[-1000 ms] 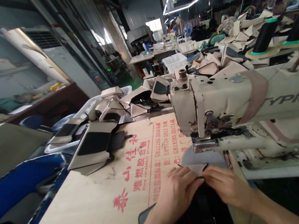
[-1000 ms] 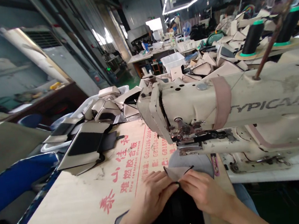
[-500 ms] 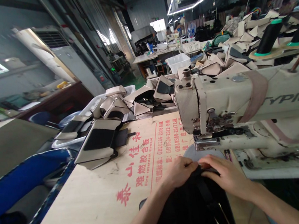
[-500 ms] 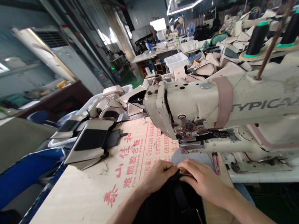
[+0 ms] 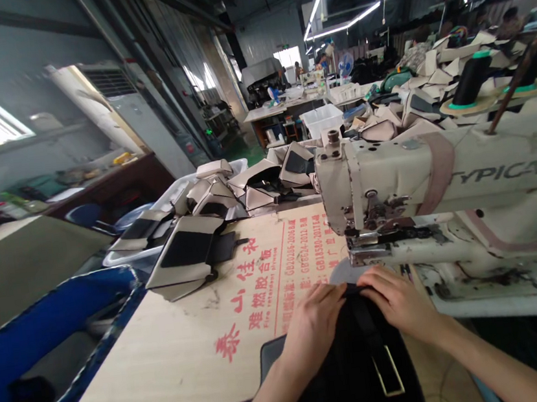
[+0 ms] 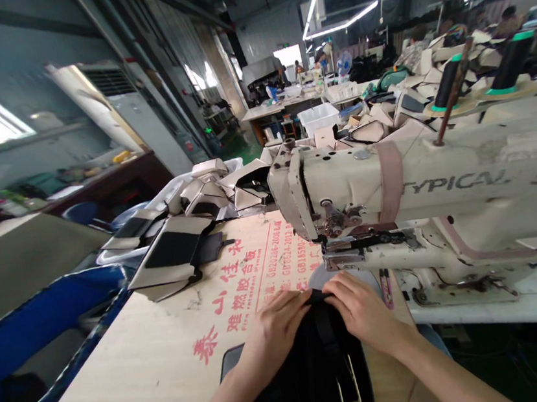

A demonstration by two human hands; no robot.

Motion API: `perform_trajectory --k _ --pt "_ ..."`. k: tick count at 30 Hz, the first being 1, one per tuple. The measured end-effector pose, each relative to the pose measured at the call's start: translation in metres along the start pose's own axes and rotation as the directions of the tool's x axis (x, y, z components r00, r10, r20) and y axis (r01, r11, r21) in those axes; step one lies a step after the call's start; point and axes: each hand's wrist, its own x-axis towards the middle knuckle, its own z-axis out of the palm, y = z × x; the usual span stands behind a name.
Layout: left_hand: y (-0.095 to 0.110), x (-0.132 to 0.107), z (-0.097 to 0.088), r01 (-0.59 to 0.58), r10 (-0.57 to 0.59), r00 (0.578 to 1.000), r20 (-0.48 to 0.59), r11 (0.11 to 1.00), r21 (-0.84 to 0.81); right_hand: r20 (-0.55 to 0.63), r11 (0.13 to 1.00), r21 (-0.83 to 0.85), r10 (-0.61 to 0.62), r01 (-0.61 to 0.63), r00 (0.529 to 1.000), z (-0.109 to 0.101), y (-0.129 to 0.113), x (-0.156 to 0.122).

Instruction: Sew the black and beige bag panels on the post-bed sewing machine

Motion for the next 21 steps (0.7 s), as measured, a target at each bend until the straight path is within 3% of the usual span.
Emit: perform_trajectory --k 3,6,11,14,19,21 --pt "-0.003 0.002 0.005 -0.102 0.092 0.993 0.067 0.983 0.153 -0.020 0.999 0.009 0.047 -0.047 0.999 0.000 -0.003 -0.001" --pt "-0.006 0.010 0.006 -0.143 0.123 0.985 0.117 0.972 0.184 -0.012 0.997 0.020 0.076 -0.076 0.997 -0.003 -0.003 0.000" --pt "-0.003 0.025 -0.002 -0.180 0.156 0.975 0.157 0.971 0.155 0.157 0.999 -0.029 -0.037 0.042 0.987 -0.012 0.006 0.007" --pt "-0.005 0.031 -0.007 -0.150 0.137 0.976 0.170 0.987 0.064 0.165 0.988 -0.109 -0.090 0.109 0.982 -0.012 0.013 0.009" --pt "-0.027 0.028 -0.003 -0.026 0.038 0.989 0.144 0.996 -0.081 0.077 0.985 -0.142 -0.086 0.097 0.993 -0.002 0.014 0.005" --pt "-0.036 0.029 -0.003 -0.024 0.047 0.971 0.234 0.995 -0.098 0.093 0.984 -0.144 -0.093 0.106 0.991 0.001 0.011 0.006"
